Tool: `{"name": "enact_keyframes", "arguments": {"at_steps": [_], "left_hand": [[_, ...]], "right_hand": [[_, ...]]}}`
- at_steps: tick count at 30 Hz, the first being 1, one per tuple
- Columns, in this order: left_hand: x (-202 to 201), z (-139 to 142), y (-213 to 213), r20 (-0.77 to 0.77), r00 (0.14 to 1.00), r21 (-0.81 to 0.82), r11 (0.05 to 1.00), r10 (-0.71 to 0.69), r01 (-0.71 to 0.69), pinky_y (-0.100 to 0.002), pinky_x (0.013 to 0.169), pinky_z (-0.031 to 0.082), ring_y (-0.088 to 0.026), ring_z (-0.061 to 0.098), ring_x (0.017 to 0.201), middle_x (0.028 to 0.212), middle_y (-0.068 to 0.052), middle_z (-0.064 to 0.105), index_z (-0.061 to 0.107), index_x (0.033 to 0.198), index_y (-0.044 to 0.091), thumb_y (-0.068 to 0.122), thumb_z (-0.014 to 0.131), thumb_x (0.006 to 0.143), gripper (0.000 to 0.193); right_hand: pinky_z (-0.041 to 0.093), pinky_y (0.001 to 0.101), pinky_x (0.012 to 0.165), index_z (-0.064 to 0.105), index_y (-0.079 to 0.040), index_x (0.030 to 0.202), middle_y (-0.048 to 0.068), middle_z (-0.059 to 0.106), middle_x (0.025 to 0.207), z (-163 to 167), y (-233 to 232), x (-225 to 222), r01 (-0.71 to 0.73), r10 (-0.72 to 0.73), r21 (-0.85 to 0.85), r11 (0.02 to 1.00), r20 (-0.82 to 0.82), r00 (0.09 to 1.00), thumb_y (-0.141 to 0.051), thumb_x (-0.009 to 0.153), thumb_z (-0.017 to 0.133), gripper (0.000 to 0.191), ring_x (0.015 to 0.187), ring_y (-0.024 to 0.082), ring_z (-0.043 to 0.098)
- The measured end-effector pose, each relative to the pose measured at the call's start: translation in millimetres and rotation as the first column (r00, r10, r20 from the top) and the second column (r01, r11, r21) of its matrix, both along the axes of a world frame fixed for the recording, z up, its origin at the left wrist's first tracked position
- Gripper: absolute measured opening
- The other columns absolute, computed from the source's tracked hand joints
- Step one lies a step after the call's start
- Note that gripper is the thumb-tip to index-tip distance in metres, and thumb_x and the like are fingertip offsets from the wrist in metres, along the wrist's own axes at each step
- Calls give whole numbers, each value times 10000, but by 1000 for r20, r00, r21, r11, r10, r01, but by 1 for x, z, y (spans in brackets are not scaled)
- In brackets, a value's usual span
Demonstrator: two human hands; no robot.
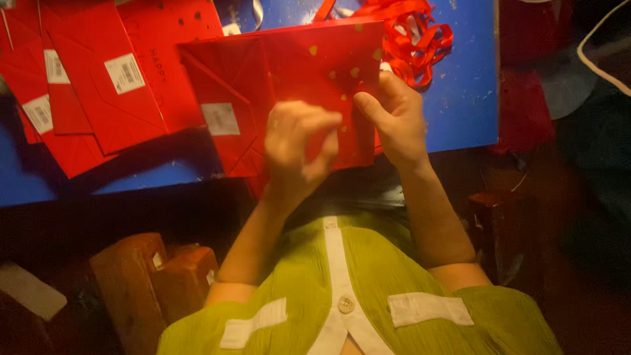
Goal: The person folds and shapes red Valentine's gift bags on a blue table, pressing the side gussets and top flaps flat and working the ribbon handles into place, handling the bags one at a time and stacking finished bags with the others on the table.
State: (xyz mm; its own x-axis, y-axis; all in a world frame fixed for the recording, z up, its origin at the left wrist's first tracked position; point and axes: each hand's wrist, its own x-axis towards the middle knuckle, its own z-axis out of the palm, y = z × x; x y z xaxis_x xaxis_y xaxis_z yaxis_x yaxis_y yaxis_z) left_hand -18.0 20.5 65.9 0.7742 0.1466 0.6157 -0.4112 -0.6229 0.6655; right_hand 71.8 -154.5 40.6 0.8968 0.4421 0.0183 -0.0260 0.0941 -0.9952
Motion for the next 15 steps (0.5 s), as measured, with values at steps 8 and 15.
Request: {"name": "enact_keyframes", "arguments": {"at_steps": [8, 15], "left_hand": [[21, -46, -10, -305, 951, -176, 984, -51, -4, -393, 908, 530, -307, 662, 1021, 1050, -115, 689, 696, 1115, 74, 83, 683, 964, 152], [27, -52, -9, -324, 945, -326, 943, -49, -63, -364, 877, 556, -270, 718, 1016, 1096, -118, 708, 656, 1138, 43, 185, 716, 994, 211]], "right_hand": [[563, 219, 702, 472, -89, 1484, 25, 694, 1150, -41, -9, 5, 23, -4, 53, 998, -325, 946, -153, 1057, 494, 432, 874, 68, 688], [560, 278, 891, 586, -18, 1399, 57, 694, 1199, -48, -3, 10, -139, 129, -137, 981, -78, 989, -41, 1080, 504, 330, 1050, 92, 658]]}}
